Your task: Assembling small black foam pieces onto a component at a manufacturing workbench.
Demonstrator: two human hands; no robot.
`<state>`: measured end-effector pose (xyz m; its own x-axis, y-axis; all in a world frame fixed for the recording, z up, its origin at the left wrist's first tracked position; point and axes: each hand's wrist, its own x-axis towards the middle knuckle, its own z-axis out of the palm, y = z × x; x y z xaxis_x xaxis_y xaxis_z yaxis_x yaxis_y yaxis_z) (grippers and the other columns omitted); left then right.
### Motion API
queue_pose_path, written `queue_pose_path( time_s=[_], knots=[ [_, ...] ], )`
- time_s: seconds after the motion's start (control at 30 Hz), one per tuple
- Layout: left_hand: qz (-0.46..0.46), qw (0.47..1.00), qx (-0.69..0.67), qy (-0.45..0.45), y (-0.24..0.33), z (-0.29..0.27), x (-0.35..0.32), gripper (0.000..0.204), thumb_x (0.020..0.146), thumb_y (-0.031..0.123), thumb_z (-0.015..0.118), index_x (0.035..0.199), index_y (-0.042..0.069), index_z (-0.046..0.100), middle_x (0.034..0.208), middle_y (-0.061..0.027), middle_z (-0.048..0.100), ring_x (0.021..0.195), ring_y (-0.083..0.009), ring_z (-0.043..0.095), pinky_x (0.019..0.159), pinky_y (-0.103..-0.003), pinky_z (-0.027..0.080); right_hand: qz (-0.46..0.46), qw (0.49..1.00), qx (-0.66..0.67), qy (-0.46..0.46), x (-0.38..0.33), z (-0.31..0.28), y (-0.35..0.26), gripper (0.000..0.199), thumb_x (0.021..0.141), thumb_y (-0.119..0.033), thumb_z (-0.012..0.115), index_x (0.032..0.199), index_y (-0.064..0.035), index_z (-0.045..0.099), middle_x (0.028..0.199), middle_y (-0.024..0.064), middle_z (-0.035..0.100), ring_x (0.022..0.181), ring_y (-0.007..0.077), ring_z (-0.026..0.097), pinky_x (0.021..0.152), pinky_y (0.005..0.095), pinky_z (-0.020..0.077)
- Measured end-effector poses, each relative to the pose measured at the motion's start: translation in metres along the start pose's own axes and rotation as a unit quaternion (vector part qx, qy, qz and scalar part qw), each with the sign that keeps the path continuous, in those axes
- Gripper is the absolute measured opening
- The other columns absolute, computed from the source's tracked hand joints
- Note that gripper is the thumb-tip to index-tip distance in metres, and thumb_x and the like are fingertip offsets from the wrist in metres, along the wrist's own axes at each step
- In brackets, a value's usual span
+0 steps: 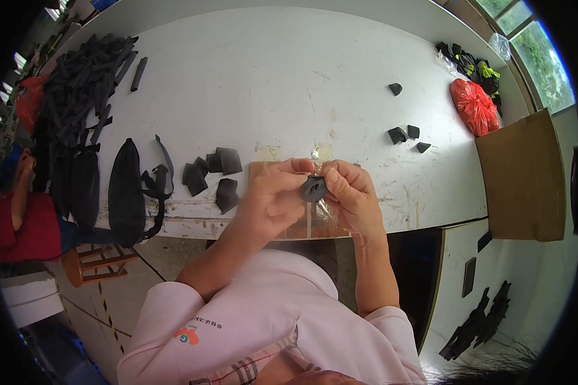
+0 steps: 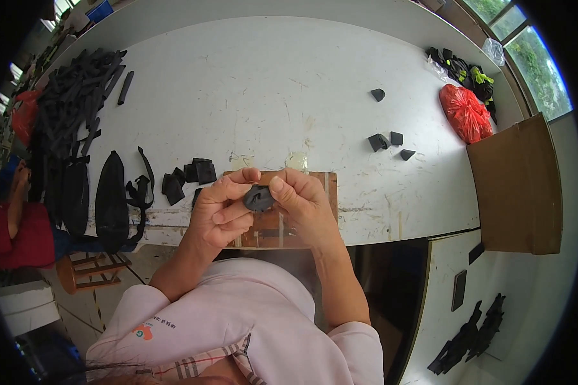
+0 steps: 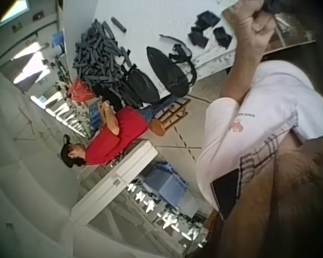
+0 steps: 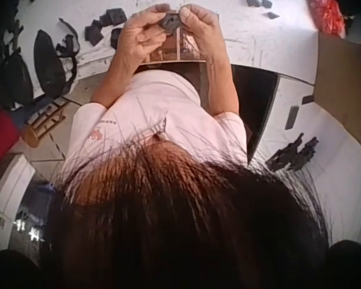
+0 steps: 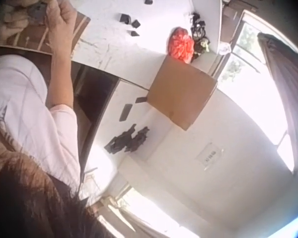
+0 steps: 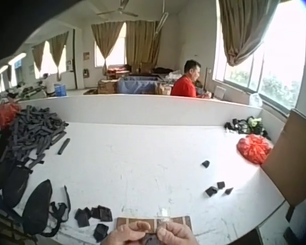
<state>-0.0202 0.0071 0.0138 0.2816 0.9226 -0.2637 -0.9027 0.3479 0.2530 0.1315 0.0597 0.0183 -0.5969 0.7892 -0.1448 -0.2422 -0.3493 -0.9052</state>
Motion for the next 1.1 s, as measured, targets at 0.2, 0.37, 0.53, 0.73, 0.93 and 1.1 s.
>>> queue_pose_path(
  time_s=[0.2, 0.37, 0.53, 0.73, 0.93, 1.1],
  knots=[
    [0.085, 0.954, 0.276, 0.08, -0.012, -0.014, -0.003, 0.022, 0.08, 0.006, 0.053, 0.102, 0.003, 0.05, 0.079, -0.0019, 0.054, 0.051, -0.0048, 0.043, 0.045, -0.016, 0.034, -0.032, 0.999, -0.039, -0.011, 0.004, -0.017, 0.031, 0.024, 0.087, -0.027, 0.053, 0.077, -0.0051, 0.054, 0.062, -0.0056, 0.044, 0.053, 0.0031, 0.036, 0.047, 0.0175, 0.0277],
    [0.343, 0.719, 0.597, 0.093, -0.012, -0.006, 0.003, 0.035, 0.075, 0.001, 0.057, 0.11, 0.003, 0.051, 0.098, -0.008, 0.056, 0.08, -0.0149, 0.055, 0.07, -0.024, 0.046, -0.138, 0.953, -0.246, 0.108, -0.006, -0.008, 0.025, 0.028, 0.085, -0.028, 0.056, 0.081, 0.0001, 0.054, 0.071, 0.0008, 0.051, 0.06, 0.008, 0.045, 0.053, 0.0205, 0.0371],
    [0.384, 0.682, 0.62, -0.051, -0.009, -0.001, 0.006, 0.024, 0.071, -0.008, 0.059, 0.092, 0.003, 0.061, 0.091, -0.0071, 0.06, 0.082, -0.0143, 0.058, 0.072, -0.025, 0.046, -0.281, 0.903, -0.3, 0.125, -0.022, 0.001, 0.02, 0.028, 0.074, -0.019, 0.067, 0.092, -0.0008, 0.056, 0.083, 0.0059, 0.052, 0.063, 0.0104, 0.048, 0.051, 0.0218, 0.0391],
    [0.253, 0.929, 0.259, -0.076, -0.007, -0.017, 0.005, 0.015, 0.08, 0.009, 0.058, 0.094, 0.004, 0.059, 0.092, -0.0146, 0.059, 0.092, -0.025, 0.055, 0.084, -0.036, 0.043, -0.256, 0.918, -0.283, 0.112, -0.021, 0.013, 0.009, 0.025, 0.067, -0.009, 0.072, 0.087, -0.0016, 0.058, 0.072, 0.0039, 0.05, 0.057, 0.0097, 0.048, 0.047, 0.0209, 0.0384],
    [0.237, 0.947, 0.211, -0.055, -0.013, -0.028, 0.005, 0.014, 0.08, 0.007, 0.058, 0.093, 0.002, 0.058, 0.092, -0.0135, 0.059, 0.093, -0.0248, 0.054, 0.087, -0.036, 0.042, -0.284, 0.88, -0.353, 0.143, -0.018, 0.009, 0.016, 0.01, 0.07, 0.0, 0.066, 0.078, 0.0004, 0.059, 0.07, 0.0071, 0.054, 0.056, 0.0124, 0.053, 0.047, 0.0226, 0.0412],
    [0.247, 0.929, 0.274, -0.035, -0.016, -0.033, 0.001, 0.012, 0.081, 0.004, 0.056, 0.092, 0.001, 0.058, 0.092, -0.0129, 0.059, 0.091, -0.0222, 0.055, 0.086, -0.034, 0.042, -0.329, 0.869, -0.336, 0.152, -0.015, 0.008, 0.034, 0.008, 0.072, 0.003, 0.064, 0.078, 0.0015, 0.059, 0.073, 0.0082, 0.056, 0.059, 0.014, 0.055, 0.05, 0.0234, 0.0442]
  ],
)
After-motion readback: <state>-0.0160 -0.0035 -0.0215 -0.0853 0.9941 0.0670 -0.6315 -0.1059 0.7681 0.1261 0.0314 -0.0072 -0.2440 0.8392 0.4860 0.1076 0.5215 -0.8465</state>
